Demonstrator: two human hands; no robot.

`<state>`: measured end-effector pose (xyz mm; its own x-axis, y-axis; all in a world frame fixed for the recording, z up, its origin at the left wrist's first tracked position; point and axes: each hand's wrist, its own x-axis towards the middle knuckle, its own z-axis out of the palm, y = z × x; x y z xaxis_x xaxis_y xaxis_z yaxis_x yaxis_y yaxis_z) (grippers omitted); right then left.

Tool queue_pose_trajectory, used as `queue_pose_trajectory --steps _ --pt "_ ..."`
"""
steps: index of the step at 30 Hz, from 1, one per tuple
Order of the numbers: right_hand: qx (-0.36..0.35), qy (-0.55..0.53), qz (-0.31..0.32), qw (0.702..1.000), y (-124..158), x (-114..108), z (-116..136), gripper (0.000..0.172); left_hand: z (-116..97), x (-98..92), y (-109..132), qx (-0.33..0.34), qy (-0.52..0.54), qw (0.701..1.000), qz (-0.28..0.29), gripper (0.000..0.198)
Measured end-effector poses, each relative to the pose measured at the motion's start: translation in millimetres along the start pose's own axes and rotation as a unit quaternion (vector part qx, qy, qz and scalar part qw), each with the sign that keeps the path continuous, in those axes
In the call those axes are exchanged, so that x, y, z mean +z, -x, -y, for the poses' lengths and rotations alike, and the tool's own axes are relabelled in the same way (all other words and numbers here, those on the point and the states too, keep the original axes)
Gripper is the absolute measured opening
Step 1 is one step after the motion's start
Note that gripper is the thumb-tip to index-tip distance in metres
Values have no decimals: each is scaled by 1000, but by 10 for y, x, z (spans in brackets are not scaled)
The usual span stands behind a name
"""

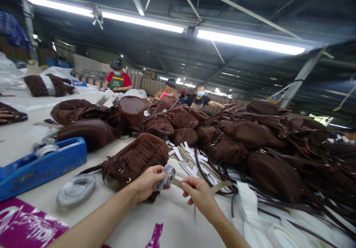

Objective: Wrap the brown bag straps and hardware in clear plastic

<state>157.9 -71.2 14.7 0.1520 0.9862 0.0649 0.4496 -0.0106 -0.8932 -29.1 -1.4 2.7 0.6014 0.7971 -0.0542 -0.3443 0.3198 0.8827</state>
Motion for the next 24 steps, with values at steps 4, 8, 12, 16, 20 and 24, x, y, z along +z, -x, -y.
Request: queue_pose_trajectory --steps 4,8,12,16,20,24 --pt "6 -5 -48 999 7 85 92 21 10 28 2 10 -23 1000 -6 40" --pt "0 -6 -46 999 -9 164 97 21 36 53 14 7 -69 998 5 34" --pt "23 -73 -38 996 -45 268 48 22 66 104 39 55 -143 988 8 24" --pt "37 -102 -44 993 -19 341 53 23 72 169 61 126 -227 966 -6 12" --pt "68 -207 0 976 61 360 127 32 46 205 82 146 -283 948 -22 6" --pt "80 -269 38 959 90 354 130 30 55 202 80 148 -303 941 -19 7"
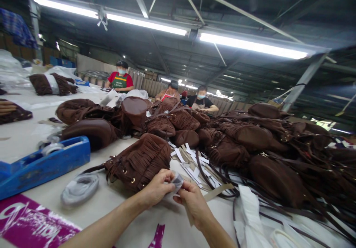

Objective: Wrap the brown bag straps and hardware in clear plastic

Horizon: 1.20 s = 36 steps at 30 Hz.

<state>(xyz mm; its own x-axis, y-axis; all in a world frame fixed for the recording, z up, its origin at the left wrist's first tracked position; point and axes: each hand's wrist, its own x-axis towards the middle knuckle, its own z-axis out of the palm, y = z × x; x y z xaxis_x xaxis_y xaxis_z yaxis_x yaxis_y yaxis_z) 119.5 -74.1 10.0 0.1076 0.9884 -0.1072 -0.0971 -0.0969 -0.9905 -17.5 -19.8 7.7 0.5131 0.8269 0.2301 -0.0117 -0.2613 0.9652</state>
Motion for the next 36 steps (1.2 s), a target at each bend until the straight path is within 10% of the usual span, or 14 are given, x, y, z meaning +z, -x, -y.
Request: queue_pose_trajectory --steps 6,13,21,26,36 --pt "22 32 -85 996 -73 -72 -61 31 49 38 -8 27 -45 998 20 5" --pt "45 -109 28 993 46 -119 48 38 58 75 -18 7 -65 998 13 9" --pt "-34 -141 -57 988 -31 23 -287 45 112 165 17 60 -70 994 -62 10" --pt "-31 -188 -94 977 -92 73 -327 43 111 171 8 20 -11 990 -138 55" --pt "-33 -263 -102 959 -214 128 -317 41 76 90 -20 34 21 997 -66 12"
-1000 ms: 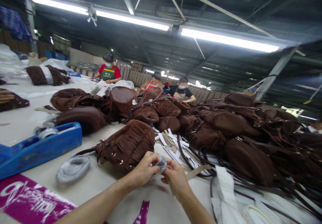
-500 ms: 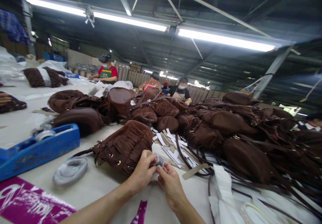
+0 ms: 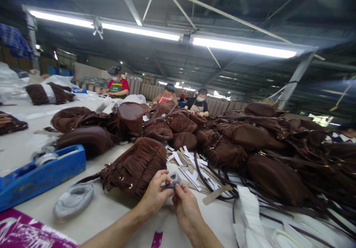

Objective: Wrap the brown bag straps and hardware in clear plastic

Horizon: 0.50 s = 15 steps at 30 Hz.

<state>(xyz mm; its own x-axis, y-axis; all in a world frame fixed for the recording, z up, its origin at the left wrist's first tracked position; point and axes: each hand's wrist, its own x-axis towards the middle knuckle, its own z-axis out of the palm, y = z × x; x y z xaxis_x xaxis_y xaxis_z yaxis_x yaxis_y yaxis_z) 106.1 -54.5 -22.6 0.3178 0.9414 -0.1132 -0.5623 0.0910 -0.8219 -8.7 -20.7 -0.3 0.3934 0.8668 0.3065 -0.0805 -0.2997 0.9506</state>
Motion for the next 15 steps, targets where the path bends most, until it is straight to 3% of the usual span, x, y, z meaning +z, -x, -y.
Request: queue_pose_trajectory --steps 4,15 --pt "3 3 -7 1000 -7 19 -13 42 -27 26 -10 40 -64 997 -32 7" --pt "62 40 -22 997 155 11 186 48 10 49 21 40 -107 993 -6 5"
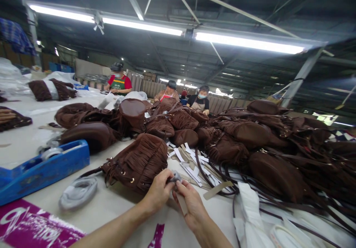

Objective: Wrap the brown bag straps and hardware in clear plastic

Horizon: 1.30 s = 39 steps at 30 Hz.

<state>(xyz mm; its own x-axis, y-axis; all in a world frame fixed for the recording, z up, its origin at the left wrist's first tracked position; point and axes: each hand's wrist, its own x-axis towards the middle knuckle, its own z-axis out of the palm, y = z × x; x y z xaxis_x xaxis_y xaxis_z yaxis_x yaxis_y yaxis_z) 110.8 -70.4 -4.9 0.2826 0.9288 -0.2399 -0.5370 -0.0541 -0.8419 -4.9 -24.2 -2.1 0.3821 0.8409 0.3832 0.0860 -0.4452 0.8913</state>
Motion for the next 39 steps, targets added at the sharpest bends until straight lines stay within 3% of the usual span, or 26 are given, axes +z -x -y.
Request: queue_pose_trajectory --steps 5,9,11,13,16,19,23,29,34,39 --pt "-8 -40 59 997 220 -121 134 38 53 -80 -98 -63 74 995 28 7" --pt "-60 119 142 981 205 -284 151 41 49 -107 -121 -107 140 983 53 12" --pt "-137 253 173 942 134 -336 165 31 49 -100 -118 -107 148 982 53 13" --pt "-235 382 181 875 57 -343 202 13 52 -87 -112 -103 153 981 53 15" --pt "-367 498 167 768 -29 -272 287 15 57 -64 -105 -75 146 985 61 14" --pt "-418 523 166 724 -91 -168 341 15 57 -59 -102 -48 114 991 55 12" --pt "-420 508 167 733 -169 -125 306 15 61 -81 -93 -40 69 996 45 10" --pt "-382 467 184 776 -213 -194 217 15 13 -107 -56 -40 17 998 51 13" --pt "-369 408 179 816 -219 -181 173 15 -67 -119 -42 -34 43 996 64 9" --pt "-333 370 169 851 -269 -174 113 10 0 -95 -70 -44 82 994 55 7"
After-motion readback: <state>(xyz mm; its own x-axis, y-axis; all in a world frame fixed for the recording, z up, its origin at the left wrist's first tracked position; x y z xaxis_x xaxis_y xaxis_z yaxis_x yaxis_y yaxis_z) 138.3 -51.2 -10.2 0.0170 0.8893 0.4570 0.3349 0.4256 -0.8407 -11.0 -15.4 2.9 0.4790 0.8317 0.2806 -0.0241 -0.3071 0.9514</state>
